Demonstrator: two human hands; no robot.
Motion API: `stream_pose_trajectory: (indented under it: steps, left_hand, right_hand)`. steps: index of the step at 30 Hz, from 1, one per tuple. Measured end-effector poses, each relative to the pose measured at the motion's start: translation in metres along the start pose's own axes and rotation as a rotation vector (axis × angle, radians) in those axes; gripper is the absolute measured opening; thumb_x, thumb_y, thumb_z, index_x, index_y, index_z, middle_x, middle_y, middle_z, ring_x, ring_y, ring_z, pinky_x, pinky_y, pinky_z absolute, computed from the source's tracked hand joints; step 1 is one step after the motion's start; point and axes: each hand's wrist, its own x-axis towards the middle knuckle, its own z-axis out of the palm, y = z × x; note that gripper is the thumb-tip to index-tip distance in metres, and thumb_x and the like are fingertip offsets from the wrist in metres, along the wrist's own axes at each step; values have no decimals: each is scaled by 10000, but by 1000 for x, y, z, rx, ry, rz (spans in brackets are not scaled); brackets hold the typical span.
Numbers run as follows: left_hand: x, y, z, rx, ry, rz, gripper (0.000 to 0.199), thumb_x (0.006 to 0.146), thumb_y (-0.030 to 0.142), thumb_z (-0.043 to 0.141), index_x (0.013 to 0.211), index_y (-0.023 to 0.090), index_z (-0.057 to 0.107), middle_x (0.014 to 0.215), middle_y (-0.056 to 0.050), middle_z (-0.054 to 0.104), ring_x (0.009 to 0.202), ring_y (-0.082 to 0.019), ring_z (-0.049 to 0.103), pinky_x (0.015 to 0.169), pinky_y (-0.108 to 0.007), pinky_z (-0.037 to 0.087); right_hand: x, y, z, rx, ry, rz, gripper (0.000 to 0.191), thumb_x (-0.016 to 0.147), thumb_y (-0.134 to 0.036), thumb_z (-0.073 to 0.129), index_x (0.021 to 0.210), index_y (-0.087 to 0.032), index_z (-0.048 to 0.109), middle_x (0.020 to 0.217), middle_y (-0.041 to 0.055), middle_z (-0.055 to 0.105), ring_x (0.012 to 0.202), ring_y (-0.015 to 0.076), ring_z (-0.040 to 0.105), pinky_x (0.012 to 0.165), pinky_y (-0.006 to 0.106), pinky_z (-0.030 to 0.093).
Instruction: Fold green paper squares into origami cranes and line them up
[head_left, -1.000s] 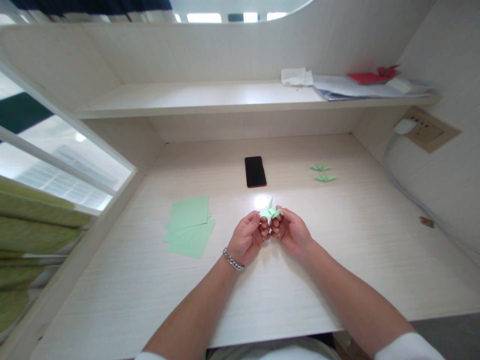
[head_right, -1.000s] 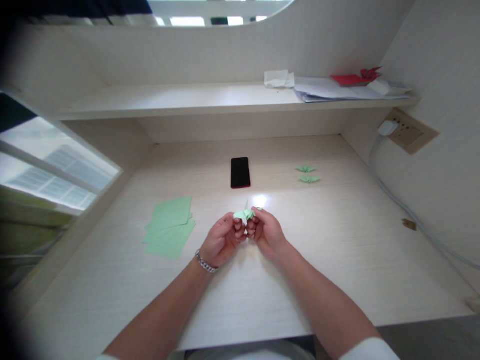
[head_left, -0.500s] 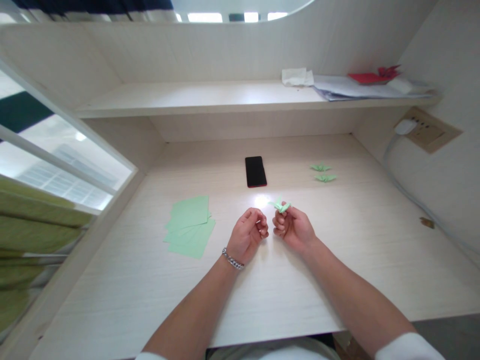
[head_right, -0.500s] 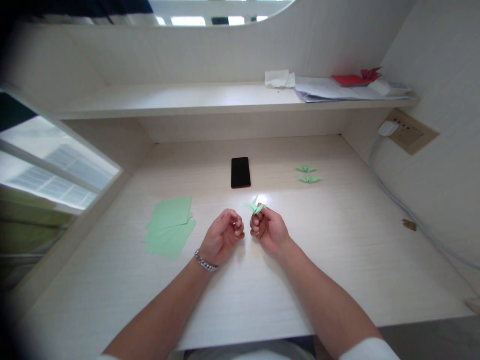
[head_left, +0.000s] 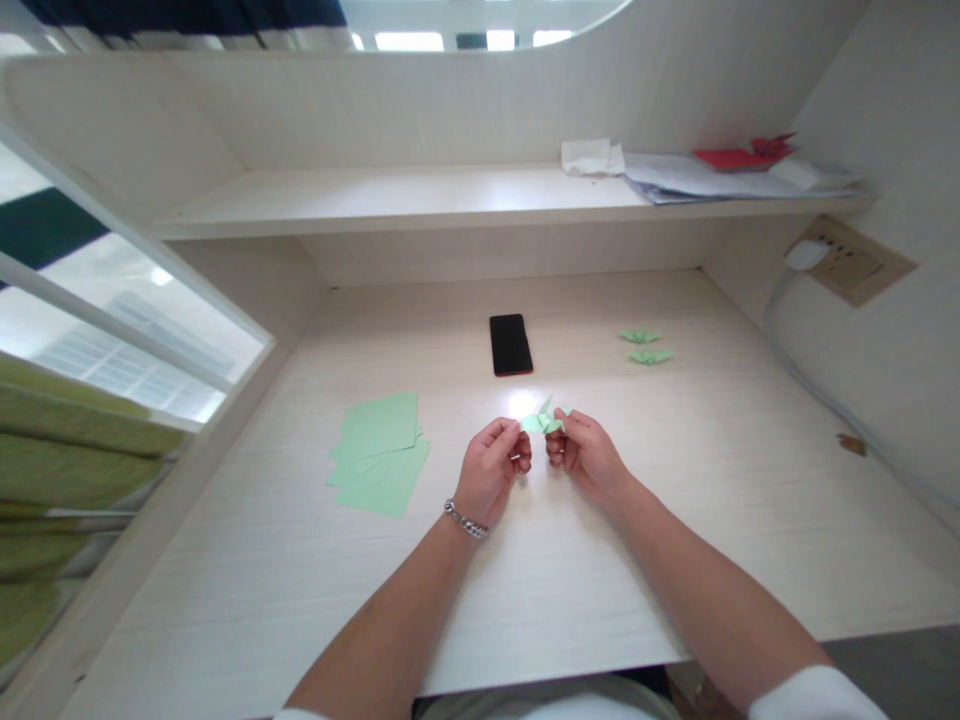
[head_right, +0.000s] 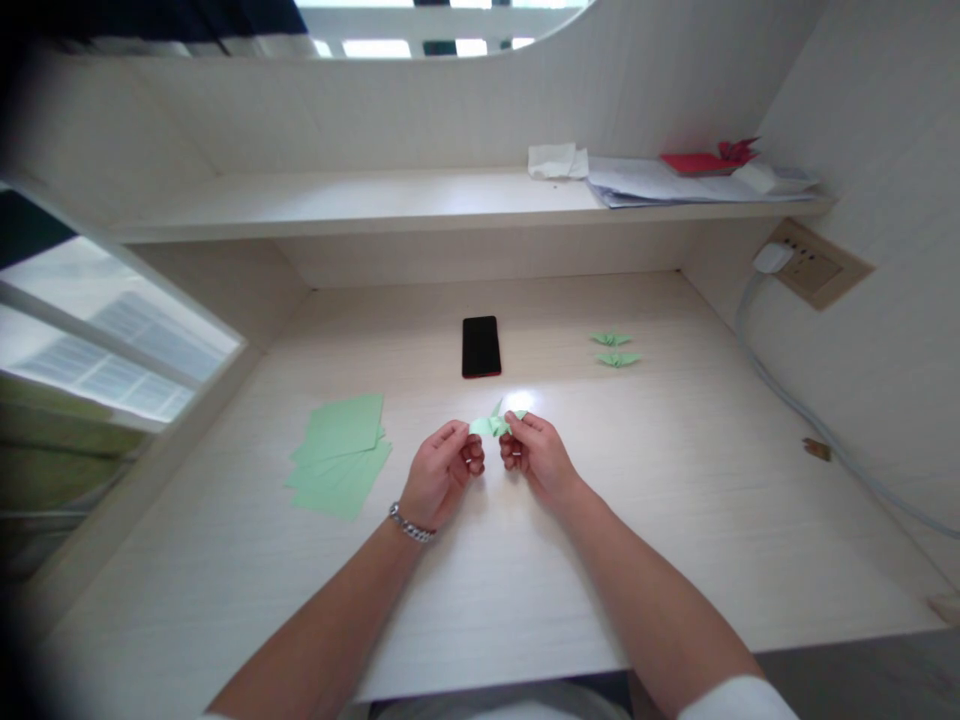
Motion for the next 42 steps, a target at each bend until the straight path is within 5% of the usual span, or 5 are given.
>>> stream_pose_trajectory:
  steps: [12, 18, 28, 42]
  left_hand:
    - [2, 0, 0, -146, -26, -82, 296, 737, 356, 729, 768, 166, 503, 705, 21, 534, 541, -65, 487, 532, -213, 417]
    - [1, 1, -1, -206, -81, -96, 242, 776, 324, 694, 774, 176, 502, 713, 22, 528, 570, -77, 500, 551, -225, 422]
    - [5, -2, -5, -206, -18, -63, 216, 774, 304, 701, 821, 165, 543, 835, -24, 636, 734, -131, 609, 588, -230, 452]
    - [3, -2, -6, -229, -76, -63, 185, 820, 277, 663, 821, 179, 507, 959, -51, 685, 835, -169, 653, 666, -263, 488]
  right_hand:
    - [-1, -8, 0, 224, -61, 181, 337, 783, -471, 631, 639, -187, 520, 561, -13, 497, 465, 105, 413, 441, 228, 348]
    - [-4, -6, 2, 275, -111, 193, 324, 807, -463, 607, 658, -185, 536, 578, -14, 514, 482, 106, 435, 452, 228, 340]
    - [0, -5, 0, 259, 33, 75, 220, 719, -293, 731, 741, -211, 528, 593, -50, 542, 455, 81, 448, 405, 183, 314]
    - [2, -4, -4, 395, -23, 145, 159, 812, -294, 639, 733, -161, 603, 618, -13, 599, 470, 83, 493, 410, 196, 381]
